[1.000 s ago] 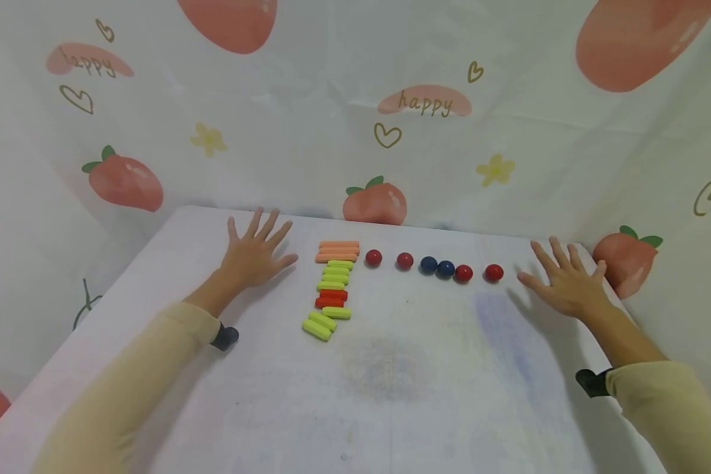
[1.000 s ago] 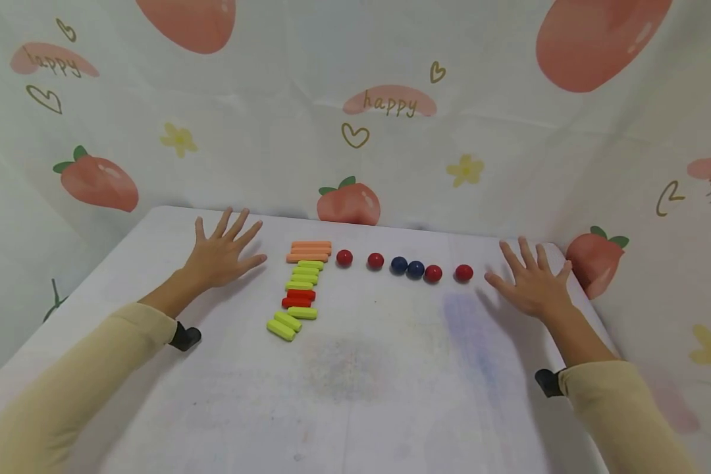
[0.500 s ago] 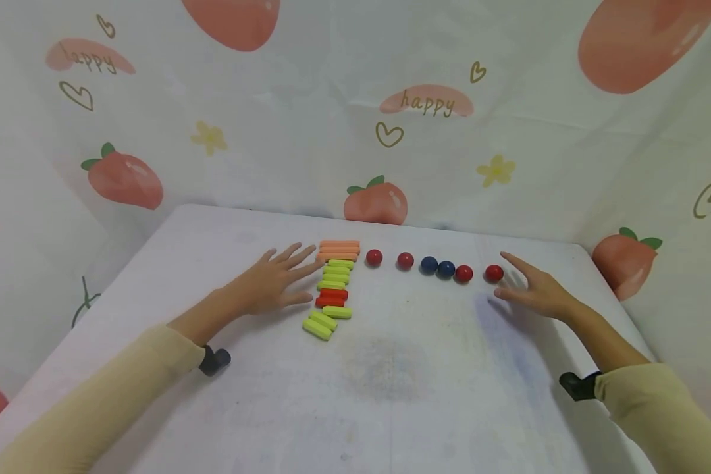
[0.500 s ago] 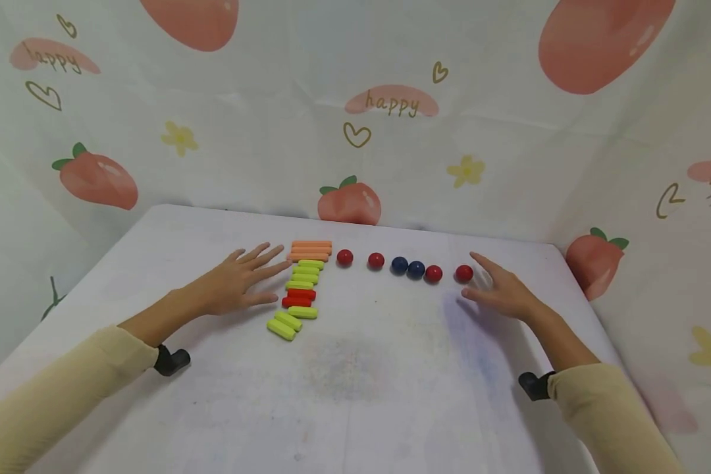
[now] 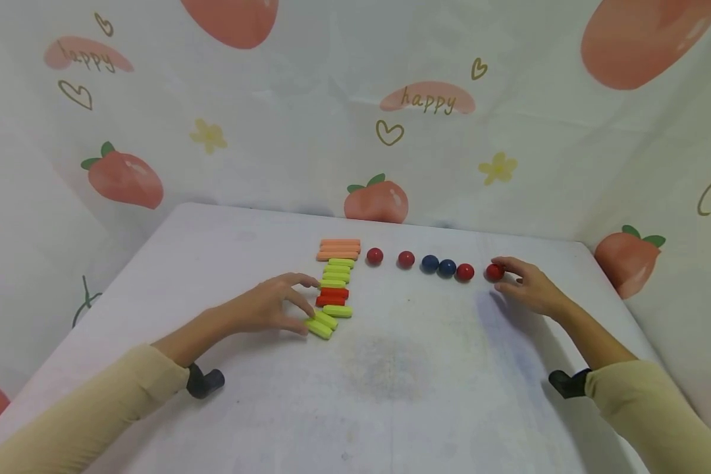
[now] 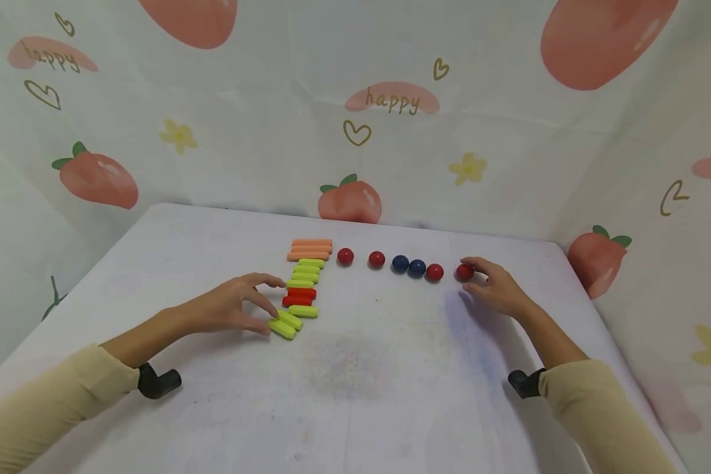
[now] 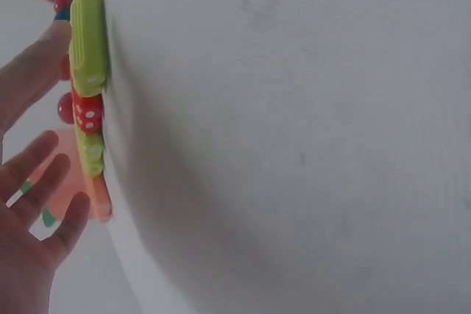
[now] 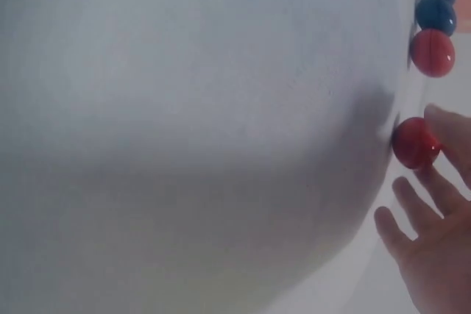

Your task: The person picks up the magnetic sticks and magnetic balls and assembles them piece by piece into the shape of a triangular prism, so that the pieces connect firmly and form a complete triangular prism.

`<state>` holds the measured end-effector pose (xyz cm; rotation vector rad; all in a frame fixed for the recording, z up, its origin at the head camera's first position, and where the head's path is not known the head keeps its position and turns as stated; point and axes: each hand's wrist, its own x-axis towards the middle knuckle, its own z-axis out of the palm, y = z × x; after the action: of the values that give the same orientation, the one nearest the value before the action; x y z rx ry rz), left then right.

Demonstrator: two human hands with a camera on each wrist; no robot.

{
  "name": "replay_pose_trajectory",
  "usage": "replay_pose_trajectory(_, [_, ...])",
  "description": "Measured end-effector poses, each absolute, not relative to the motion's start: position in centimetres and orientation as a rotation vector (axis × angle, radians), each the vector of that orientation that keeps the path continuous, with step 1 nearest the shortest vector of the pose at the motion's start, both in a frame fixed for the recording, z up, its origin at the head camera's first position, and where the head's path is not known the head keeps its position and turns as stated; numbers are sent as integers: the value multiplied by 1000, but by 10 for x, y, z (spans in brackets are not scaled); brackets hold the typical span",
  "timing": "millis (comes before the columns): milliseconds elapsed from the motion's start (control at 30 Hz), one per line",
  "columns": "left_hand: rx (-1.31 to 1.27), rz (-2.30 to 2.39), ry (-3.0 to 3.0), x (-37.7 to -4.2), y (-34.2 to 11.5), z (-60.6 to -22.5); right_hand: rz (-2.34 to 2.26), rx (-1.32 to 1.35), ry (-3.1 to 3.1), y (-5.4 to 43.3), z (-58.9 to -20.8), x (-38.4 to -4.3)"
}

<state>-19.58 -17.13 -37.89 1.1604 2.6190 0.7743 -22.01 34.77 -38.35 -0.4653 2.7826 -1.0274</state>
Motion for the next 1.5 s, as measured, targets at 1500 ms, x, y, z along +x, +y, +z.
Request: replay_pose_trajectory(1500, [1161,946,2622,-200,-70,-394,-963,-642,2866,299,-397,-177])
